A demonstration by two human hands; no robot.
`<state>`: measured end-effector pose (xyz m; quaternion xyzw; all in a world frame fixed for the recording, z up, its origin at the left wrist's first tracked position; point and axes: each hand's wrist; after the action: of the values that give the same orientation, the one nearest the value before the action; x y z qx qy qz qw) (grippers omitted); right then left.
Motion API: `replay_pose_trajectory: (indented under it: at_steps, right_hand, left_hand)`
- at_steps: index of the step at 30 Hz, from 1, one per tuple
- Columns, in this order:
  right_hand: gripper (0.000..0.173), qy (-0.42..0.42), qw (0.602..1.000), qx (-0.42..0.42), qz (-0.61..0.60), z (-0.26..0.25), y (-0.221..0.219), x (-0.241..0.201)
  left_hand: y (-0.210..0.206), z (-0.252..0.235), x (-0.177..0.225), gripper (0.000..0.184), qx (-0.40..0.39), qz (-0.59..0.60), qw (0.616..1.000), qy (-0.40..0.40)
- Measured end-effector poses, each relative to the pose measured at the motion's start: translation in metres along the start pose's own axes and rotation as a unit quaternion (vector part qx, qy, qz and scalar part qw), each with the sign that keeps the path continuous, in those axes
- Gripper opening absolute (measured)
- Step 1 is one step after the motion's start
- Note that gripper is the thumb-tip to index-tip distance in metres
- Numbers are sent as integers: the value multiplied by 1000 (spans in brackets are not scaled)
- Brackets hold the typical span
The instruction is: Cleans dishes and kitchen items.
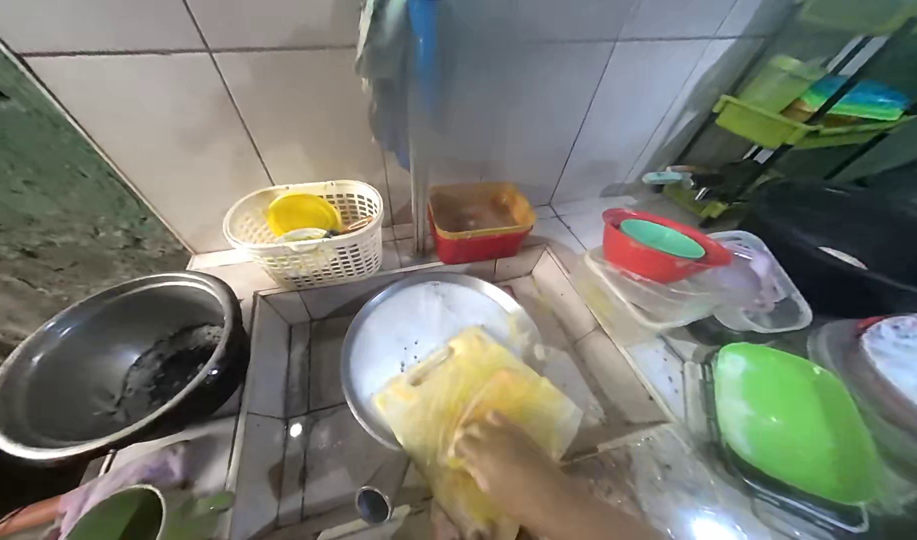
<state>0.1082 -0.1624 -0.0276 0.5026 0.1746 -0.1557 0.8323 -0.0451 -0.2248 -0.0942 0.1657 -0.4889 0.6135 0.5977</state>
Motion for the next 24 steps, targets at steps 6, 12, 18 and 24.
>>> replay_pose_trajectory:
  at_steps: [6,12,18,24]
  right_hand:
    - [29,-207,974,93,-5,-22,23,45]
    - [33,-192,980,59,8,-5,20,-17]
    - [50,-170,983,57,-44,4,-5,-46]
    - [68,-158,987,6,11,4,-21,-79]
  left_hand:
    - [1,3,6,66,3,-54,998,-10]
    - [6,4,9,70,-12,-84,996,8]
    - [10,-8,9,68,-34,-119,992,33]
    - [8,-6,11,37,-39,-37,998,41]
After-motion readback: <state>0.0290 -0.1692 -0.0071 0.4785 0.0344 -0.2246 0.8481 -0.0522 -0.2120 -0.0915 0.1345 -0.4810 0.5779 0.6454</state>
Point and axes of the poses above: each hand's wrist, its own z-axis away from the middle knuckle, its own y-axis out of the back of the hand, x = y × z, and after that the axes turned 1 degree about -x, right-handed
